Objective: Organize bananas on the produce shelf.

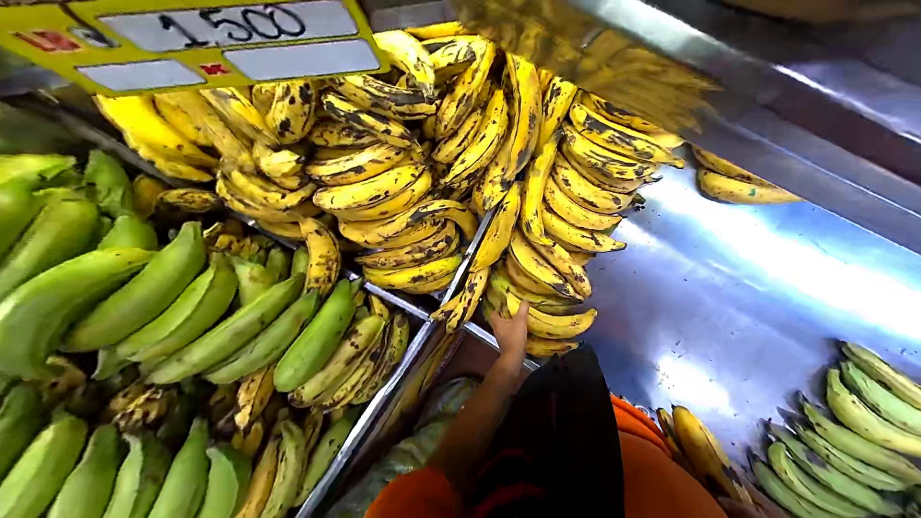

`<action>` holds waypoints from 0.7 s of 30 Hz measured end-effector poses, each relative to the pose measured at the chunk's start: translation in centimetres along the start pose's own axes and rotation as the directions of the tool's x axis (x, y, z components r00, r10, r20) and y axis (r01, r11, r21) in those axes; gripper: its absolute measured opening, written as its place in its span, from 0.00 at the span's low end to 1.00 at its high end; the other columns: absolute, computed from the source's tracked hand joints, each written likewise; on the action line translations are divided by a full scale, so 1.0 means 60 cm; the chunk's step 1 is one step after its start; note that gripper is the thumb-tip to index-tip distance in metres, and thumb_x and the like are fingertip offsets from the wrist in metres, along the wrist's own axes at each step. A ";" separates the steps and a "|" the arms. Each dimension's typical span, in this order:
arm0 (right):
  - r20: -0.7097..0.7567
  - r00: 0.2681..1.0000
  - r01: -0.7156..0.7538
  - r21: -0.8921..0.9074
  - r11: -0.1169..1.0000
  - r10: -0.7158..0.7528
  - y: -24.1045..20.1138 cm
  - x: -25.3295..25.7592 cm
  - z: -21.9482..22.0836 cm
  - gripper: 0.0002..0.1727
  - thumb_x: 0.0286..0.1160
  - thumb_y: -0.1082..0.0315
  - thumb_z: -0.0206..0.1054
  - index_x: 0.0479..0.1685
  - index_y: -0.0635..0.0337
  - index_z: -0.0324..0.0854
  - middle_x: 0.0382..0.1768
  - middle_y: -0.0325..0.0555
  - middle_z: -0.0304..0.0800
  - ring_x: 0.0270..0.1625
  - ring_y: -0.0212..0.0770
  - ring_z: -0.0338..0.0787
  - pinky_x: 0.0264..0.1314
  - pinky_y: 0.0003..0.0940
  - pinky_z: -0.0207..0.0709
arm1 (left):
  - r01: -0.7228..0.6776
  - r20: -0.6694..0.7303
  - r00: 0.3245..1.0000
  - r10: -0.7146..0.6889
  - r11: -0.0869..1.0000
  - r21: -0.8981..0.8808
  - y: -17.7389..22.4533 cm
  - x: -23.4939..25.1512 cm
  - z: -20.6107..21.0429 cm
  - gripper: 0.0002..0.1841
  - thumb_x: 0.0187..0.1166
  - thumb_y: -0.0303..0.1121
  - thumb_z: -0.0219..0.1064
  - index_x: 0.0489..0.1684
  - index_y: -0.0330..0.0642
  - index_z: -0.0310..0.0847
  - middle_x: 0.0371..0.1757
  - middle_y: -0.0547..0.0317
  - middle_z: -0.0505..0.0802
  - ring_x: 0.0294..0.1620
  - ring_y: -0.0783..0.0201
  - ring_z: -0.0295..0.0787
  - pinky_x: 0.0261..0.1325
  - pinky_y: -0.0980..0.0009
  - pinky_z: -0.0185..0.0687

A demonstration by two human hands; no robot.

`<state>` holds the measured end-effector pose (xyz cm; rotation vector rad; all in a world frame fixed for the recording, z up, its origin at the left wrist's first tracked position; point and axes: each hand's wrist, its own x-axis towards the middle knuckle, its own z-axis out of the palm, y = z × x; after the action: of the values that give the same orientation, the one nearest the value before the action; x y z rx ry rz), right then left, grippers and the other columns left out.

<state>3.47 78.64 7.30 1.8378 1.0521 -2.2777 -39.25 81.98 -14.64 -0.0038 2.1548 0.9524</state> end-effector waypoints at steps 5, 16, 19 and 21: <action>0.081 0.996 0.066 -0.310 0.949 -0.042 0.033 0.006 -0.013 0.36 0.77 0.52 0.71 0.85 0.50 0.66 0.71 0.47 0.84 0.70 0.39 0.86 0.75 0.47 0.79 | -0.052 0.174 0.984 -0.025 0.904 0.424 -0.009 -0.083 0.086 0.62 0.52 0.49 0.90 0.86 0.28 0.52 0.83 0.23 0.66 0.83 0.33 0.66 0.81 0.45 0.69; -0.336 0.894 0.361 0.146 0.921 -0.298 0.292 -0.107 -0.003 0.62 0.58 0.49 0.80 0.97 0.40 0.42 0.72 0.48 0.83 0.65 0.42 0.89 0.67 0.50 0.84 | -0.559 0.493 0.808 0.322 0.682 0.471 -0.075 -0.131 0.101 0.34 0.65 0.40 0.83 0.68 0.30 0.79 0.65 0.28 0.86 0.69 0.33 0.81 0.72 0.34 0.74; -0.525 0.807 0.525 0.433 0.733 -0.268 0.384 -0.143 -0.020 0.58 0.60 0.49 0.78 0.95 0.46 0.46 0.68 0.45 0.85 0.62 0.39 0.89 0.64 0.43 0.85 | -0.871 0.719 0.475 0.507 0.389 0.300 -0.066 -0.200 0.123 0.27 0.67 0.42 0.81 0.58 0.28 0.86 0.58 0.25 0.87 0.64 0.31 0.83 0.70 0.37 0.75; -0.649 0.739 0.635 0.584 0.505 -0.180 0.444 -0.175 -0.029 0.46 0.55 0.50 0.79 0.80 0.52 0.67 0.54 0.44 0.92 0.52 0.38 0.93 0.56 0.41 0.88 | -0.945 0.810 0.303 0.502 0.267 0.188 -0.068 -0.260 0.140 0.29 0.66 0.45 0.81 0.60 0.32 0.87 0.61 0.26 0.86 0.64 0.34 0.83 0.69 0.42 0.78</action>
<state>19.39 55.03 3.67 2.9686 0.5544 -2.9425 -21.61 79.92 -10.70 1.7250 1.6044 0.4366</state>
